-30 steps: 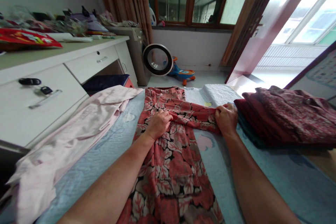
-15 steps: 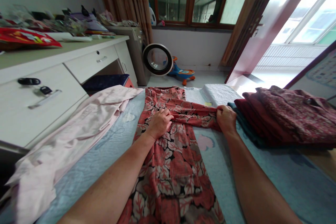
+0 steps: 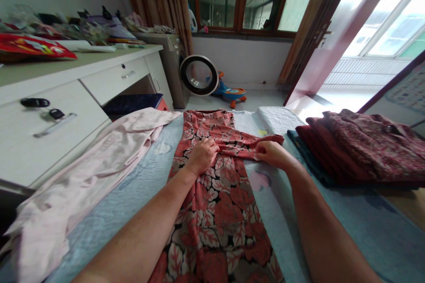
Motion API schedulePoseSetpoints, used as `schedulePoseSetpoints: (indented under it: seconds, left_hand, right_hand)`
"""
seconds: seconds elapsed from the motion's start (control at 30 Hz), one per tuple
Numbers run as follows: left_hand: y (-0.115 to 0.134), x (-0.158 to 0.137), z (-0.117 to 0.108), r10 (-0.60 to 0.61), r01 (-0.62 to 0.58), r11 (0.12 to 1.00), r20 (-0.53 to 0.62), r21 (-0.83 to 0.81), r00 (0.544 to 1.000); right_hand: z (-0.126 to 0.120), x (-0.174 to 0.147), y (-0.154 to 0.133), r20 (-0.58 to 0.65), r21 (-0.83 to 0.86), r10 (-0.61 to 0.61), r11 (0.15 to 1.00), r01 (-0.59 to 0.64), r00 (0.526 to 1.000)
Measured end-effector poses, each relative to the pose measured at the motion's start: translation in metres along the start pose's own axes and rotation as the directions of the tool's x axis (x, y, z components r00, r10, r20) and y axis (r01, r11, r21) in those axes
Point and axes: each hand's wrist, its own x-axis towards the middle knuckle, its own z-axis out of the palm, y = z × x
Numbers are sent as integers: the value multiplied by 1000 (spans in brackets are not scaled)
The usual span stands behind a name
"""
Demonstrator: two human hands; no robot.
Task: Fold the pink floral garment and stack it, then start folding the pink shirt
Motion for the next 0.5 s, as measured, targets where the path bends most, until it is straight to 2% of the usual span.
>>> schedulePoseSetpoints:
  seconds: [0.03, 0.1, 0.3, 0.5]
  left_hand:
    - [0, 0, 0, -4, 4, 1000, -3, 1, 1000]
    - [0, 1, 0, -16, 16, 1000, -14, -9, 1000]
    - [1, 1, -2, -83, 81, 995, -31, -62, 996]
    - [2, 1, 0, -123, 120, 992, -45, -47, 991]
  right_hand:
    - [0, -1, -2, 54, -2, -29, 1000, 29, 998]
    - [4, -1, -3, 81, -47, -50, 997, 54, 995]
    - [21, 4, 9, 54, -116, -71, 990, 77, 996]
    - [20, 6, 9, 33, -106, -93, 990, 96, 995]
